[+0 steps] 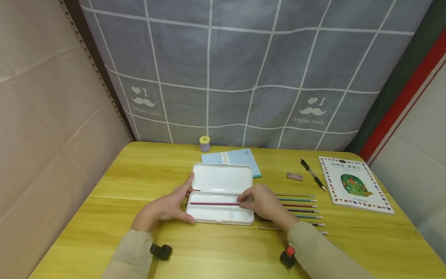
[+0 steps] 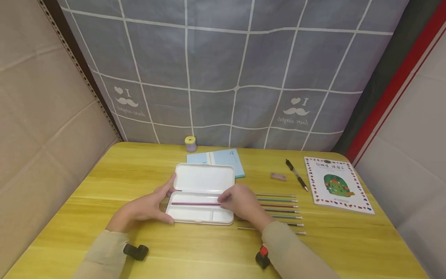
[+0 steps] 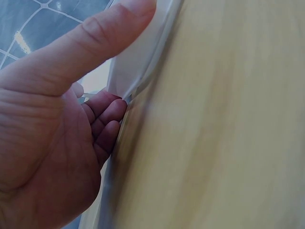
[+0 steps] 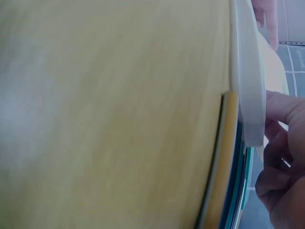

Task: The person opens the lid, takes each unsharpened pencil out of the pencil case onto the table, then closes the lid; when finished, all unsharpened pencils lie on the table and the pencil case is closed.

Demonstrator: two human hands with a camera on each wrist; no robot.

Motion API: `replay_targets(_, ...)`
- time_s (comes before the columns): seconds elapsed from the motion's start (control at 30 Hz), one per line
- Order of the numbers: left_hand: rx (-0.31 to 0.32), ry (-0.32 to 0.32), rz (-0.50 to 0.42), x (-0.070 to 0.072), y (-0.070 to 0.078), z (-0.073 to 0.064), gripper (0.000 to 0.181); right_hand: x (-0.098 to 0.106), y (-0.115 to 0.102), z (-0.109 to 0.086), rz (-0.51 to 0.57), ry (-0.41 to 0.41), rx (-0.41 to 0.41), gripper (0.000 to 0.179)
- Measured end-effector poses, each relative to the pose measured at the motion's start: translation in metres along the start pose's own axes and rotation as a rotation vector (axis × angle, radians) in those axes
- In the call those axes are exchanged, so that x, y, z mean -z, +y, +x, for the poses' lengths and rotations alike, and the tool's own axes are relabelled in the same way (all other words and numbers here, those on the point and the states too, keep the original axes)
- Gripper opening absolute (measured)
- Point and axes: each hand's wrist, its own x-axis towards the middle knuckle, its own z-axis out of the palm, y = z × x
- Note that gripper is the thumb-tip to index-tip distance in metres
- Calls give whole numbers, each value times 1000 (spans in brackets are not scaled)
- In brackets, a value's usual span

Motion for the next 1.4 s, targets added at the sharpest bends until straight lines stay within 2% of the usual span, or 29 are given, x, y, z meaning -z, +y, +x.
replay_targets(0.33,9,1,7,0,-1,0,148,11,8,-7,105,28,170,14)
replay_targets(0.53,17,-2,1,1,-3,-1,148,22,14,-14,175,40,190,16)
replay_targets(0.83,11,4,-7,1,-3,-1,148,49,49,-31,172,112,145,16)
replay_targets(1.07,9,-2,-1,1,-2,-1,148,67,81,-47,129,192,155,17)
replay_targets(1.23,3,-5,-9,1,-1,1,148,79,98,-61,69,238,68,17)
replay_targets(1.4,-5,-7,-9,2,-1,2,148,91,110,-75,20,241,-19,17)
